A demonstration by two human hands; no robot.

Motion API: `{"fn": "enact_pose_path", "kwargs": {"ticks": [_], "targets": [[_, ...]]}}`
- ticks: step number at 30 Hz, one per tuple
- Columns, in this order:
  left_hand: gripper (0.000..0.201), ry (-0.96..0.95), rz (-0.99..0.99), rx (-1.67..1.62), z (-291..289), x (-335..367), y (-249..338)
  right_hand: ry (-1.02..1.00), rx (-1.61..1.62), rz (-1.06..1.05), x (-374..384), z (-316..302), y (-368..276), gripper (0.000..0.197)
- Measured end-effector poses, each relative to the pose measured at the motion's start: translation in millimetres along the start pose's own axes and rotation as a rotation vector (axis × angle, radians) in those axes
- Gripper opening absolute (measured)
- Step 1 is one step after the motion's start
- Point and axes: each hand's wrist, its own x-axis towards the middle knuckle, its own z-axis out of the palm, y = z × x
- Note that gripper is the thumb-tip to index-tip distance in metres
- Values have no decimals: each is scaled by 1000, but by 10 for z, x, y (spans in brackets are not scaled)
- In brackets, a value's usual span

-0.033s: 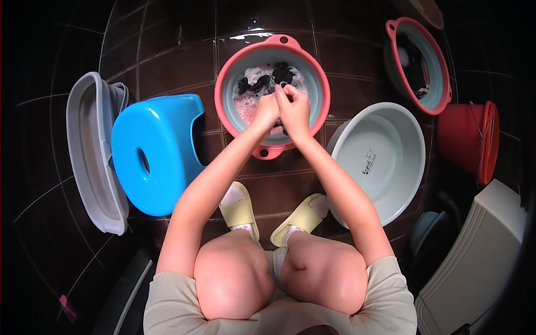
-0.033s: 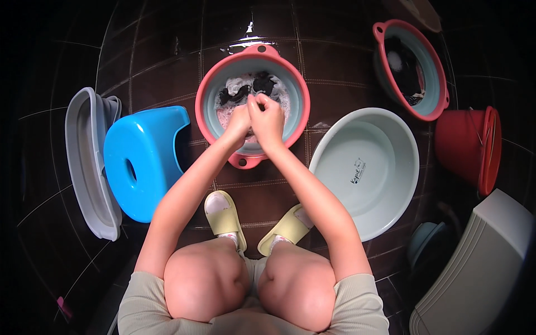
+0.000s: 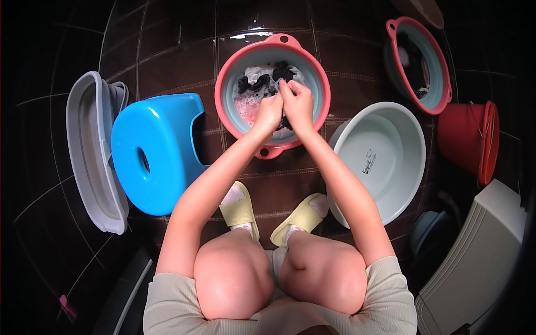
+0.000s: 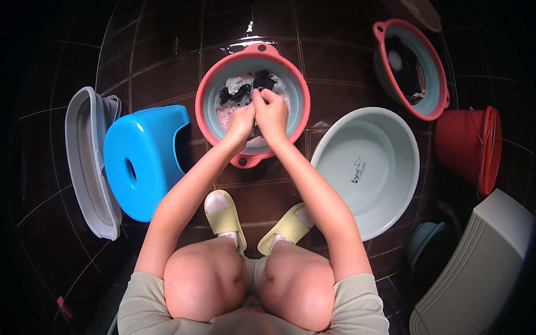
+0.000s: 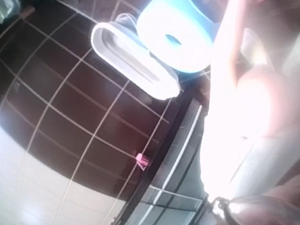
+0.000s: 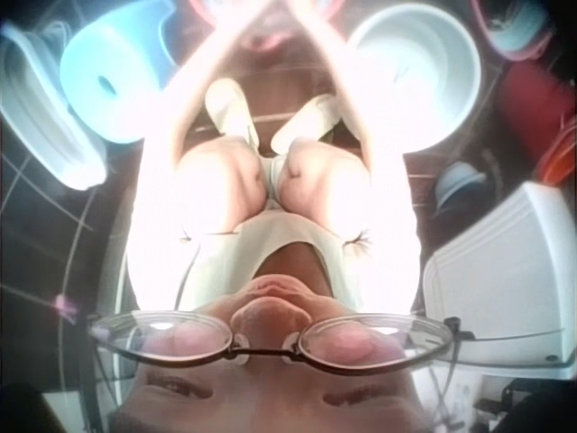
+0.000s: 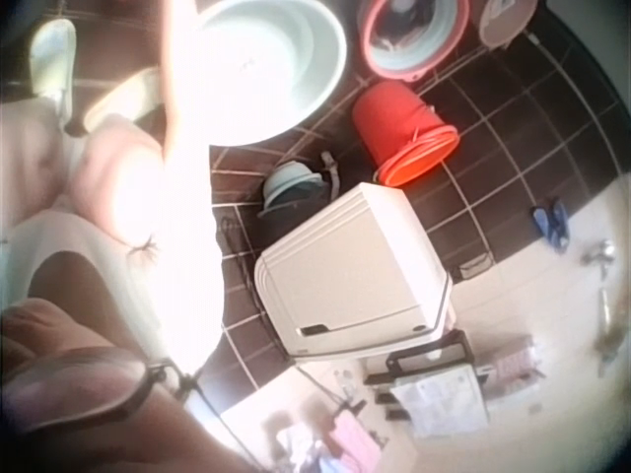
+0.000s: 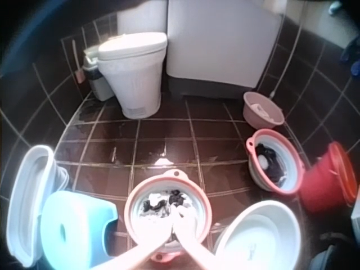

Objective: The person rearranges slippers on a ledge, positions washbasins on the floor, and hand-washes socks in a basin of soapy water by scrubbing and wringing them.

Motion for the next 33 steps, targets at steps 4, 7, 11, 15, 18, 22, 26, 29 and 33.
{"fn": "enact_pose_path", "kwargs": {"ticks": [4,7,11,15,18,22,26,29,33], "targets": [[41,-13,-142,-268,-231,-4,101,-48,62,-59,-300,216,-167,32],[34,5,-102,-288,-117,19,49,-81,-67,-33,-97,75,-197,32],[35,50,-86,-288,-244,97,140,-75,-68,-52,-219,153,-271,33],[32,103,-11,-212,-82,27,173,-69,-87,-56,-54,70,-243,34],[30,67,48,-133,-98,54,113,-43,-102,-36,-72,73,-202,32],[37,117,-121,-340,-197,100,173,-75,69,-84,-254,137,-336,37],[33,93,28,-119,-3,0,149,-29,-134,34,-20,20,-190,36],[30,149,-64,-68,-124,25,206,-89,-41,-28,-347,123,-280,38],[40,103,108,39,-15,-65,152,-30,-156,54,4,25,-173,35]]}}
